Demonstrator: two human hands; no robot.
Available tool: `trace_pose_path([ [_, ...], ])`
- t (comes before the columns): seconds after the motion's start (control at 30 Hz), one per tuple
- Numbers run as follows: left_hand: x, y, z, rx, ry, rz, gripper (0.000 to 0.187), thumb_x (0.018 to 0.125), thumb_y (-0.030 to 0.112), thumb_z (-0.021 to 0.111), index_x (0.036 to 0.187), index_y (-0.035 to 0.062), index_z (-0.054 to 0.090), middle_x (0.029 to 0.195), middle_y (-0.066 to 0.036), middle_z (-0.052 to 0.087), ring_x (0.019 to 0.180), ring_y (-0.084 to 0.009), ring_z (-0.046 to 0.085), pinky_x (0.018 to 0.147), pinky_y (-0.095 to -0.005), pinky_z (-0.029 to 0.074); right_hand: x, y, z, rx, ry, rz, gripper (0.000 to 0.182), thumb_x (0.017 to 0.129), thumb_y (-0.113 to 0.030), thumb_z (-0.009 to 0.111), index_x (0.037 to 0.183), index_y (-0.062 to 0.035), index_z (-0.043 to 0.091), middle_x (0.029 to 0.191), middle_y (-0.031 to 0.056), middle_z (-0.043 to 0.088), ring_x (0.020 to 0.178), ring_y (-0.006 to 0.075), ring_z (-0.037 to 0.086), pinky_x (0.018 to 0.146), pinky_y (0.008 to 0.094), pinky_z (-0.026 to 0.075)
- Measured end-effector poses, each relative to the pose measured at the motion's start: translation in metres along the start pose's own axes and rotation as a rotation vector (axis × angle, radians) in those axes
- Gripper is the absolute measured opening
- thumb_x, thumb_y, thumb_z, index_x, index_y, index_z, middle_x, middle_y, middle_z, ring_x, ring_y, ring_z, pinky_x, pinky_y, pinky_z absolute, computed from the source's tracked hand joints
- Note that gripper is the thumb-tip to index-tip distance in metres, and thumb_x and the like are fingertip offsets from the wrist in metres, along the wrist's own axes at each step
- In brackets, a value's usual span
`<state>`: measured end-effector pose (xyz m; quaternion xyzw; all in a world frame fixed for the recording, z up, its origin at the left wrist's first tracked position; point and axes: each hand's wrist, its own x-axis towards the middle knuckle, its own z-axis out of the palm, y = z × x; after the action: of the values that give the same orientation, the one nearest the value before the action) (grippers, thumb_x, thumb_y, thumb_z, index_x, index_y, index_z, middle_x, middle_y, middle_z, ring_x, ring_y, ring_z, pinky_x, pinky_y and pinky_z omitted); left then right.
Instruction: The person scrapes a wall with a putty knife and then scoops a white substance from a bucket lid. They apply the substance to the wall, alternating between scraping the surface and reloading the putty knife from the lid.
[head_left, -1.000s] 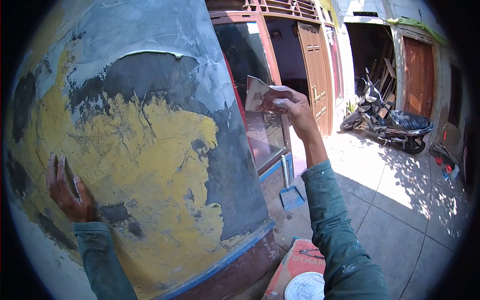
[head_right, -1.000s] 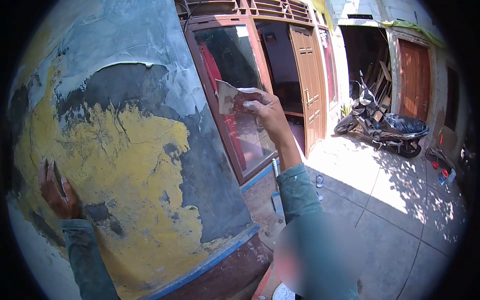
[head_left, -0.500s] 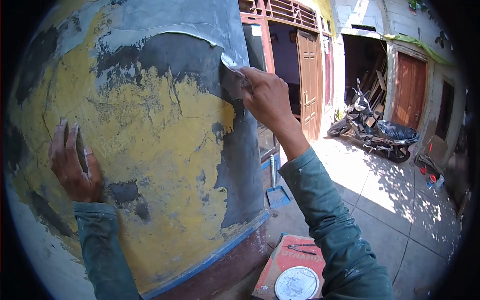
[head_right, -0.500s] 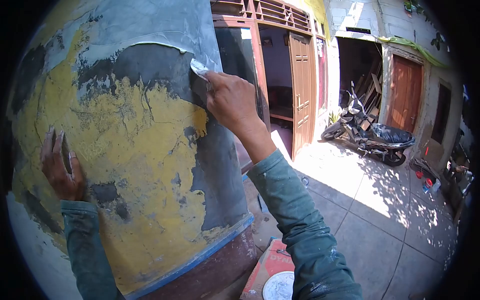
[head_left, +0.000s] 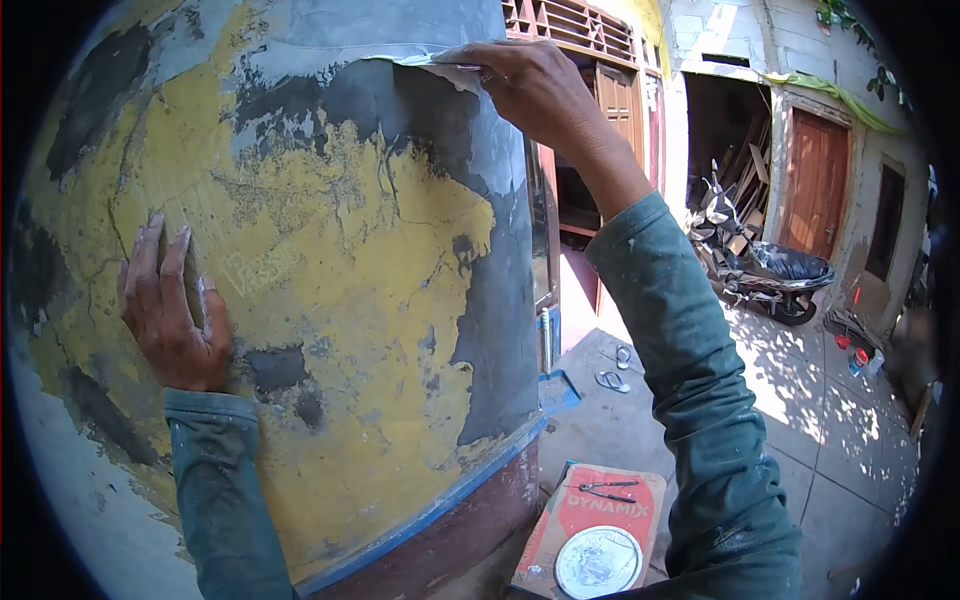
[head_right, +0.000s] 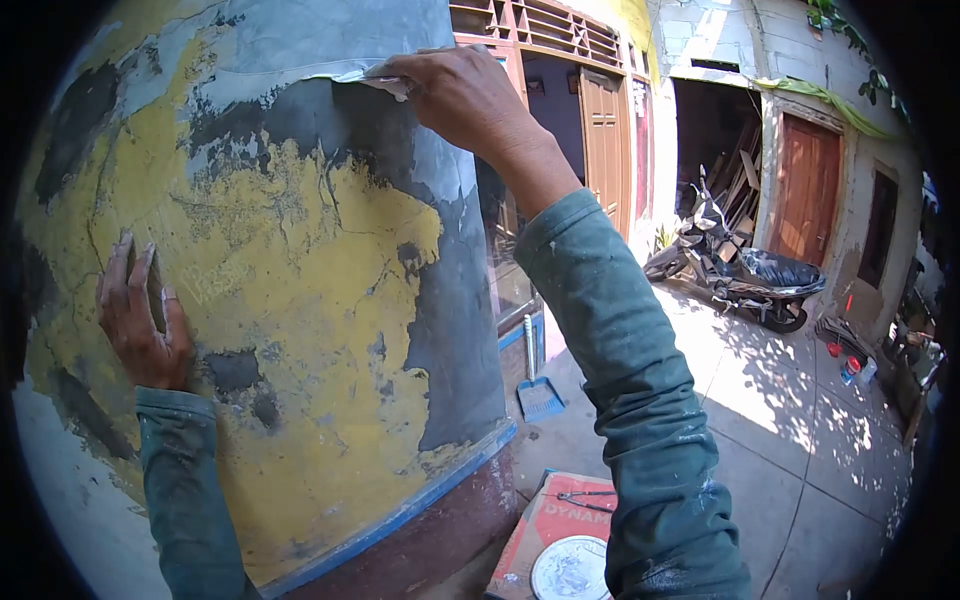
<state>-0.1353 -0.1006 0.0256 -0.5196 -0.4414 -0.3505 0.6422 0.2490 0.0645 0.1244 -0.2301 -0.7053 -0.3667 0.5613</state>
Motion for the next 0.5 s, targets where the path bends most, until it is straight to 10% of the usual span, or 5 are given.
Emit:
trace_pose_path([
  [0.27, 0.001, -0.002, 0.001, 0.011, 0.006, 0.031, 0.053, 0.090, 0.010, 0.059, 0.142, 0.0150, 0.058, 0.155, -0.007, 0.050, 0.145, -0.0271, 0.043, 0.124, -0.0459, 0.027, -0.094, 0.015, 0.011, -0.159, -0.099, -0.092, 0.035, 0.089, -0.002, 0.062, 0.119, -0.0165, 0.075, 0.109, 0.0092, 0.076, 0.100, 0.0281, 0.072, 0.093, 0.0423, 0.053],
  [0.5, 0.000, -0.008, 0.005, 0.042, 0.005, 0.068, 0.052, 0.091, 0.012, 0.061, 0.143, 0.0149, 0.057, 0.154, -0.008, 0.050, 0.143, -0.0280, 0.046, 0.122, -0.0479, 0.030, -0.196, -0.025, 0.023, -0.001, -0.158, 0.231, 0.039, 0.083, -0.003, 0.070, 0.119, -0.0177, 0.073, 0.094, 0.0071, 0.070, 0.087, 0.0305, 0.067, 0.082, 0.0428, 0.048],
])
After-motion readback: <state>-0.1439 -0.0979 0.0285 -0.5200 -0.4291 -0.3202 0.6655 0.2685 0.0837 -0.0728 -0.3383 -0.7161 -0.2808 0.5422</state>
